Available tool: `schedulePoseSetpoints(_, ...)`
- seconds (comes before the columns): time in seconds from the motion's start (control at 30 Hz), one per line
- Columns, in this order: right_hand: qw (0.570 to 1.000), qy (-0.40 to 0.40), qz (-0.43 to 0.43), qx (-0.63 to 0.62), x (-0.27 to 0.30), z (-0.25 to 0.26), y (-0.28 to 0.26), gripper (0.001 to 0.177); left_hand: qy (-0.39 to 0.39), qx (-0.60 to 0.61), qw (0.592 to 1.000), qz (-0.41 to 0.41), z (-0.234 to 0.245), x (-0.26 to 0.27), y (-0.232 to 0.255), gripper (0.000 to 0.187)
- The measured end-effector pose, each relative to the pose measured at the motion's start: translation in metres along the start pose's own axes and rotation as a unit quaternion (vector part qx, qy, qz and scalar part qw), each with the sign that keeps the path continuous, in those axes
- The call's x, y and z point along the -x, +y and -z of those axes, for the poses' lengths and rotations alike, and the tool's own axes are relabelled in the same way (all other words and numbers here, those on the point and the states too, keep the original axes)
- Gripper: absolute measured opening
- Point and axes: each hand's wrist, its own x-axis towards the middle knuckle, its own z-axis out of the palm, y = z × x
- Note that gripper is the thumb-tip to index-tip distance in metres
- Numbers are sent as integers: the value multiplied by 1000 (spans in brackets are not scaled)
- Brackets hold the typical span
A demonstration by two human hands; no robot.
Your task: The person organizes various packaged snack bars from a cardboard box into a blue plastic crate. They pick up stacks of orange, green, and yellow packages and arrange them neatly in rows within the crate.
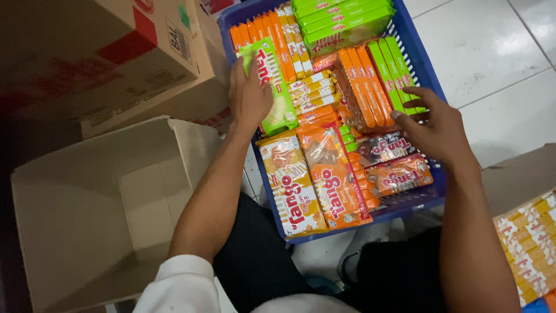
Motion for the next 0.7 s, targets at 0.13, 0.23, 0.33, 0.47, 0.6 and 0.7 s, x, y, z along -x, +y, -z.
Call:
schedulePoseSetpoints(0.13,1000,10,2,3,2,-2,0,50,-157,-21,987,-13,15,3,43,68)
schedulePoseSetpoints(0.23,999,-1,41,17,2,-8,9,50,-204,-35,978,-8,11,6,46,63)
schedulePoseSetpoints(0.33,997,-14,60,49,2,-8,9,52,-193,-46,980,29,21,1,48,47)
schedulePoseSetpoints(0.47,997,-25,39,61,8,-4,12,54,-234,-69,968,54,31,8,51,52)
schedulePoseSetpoints(0.6,996,-13,57,71,12,0,26,53,-266,-82,958,74,43,20,70,58)
schedulePoseSetpoints(0.7,995,-9,64,73,15,4,23,54,-261,-97,958,74,41,22,68,53)
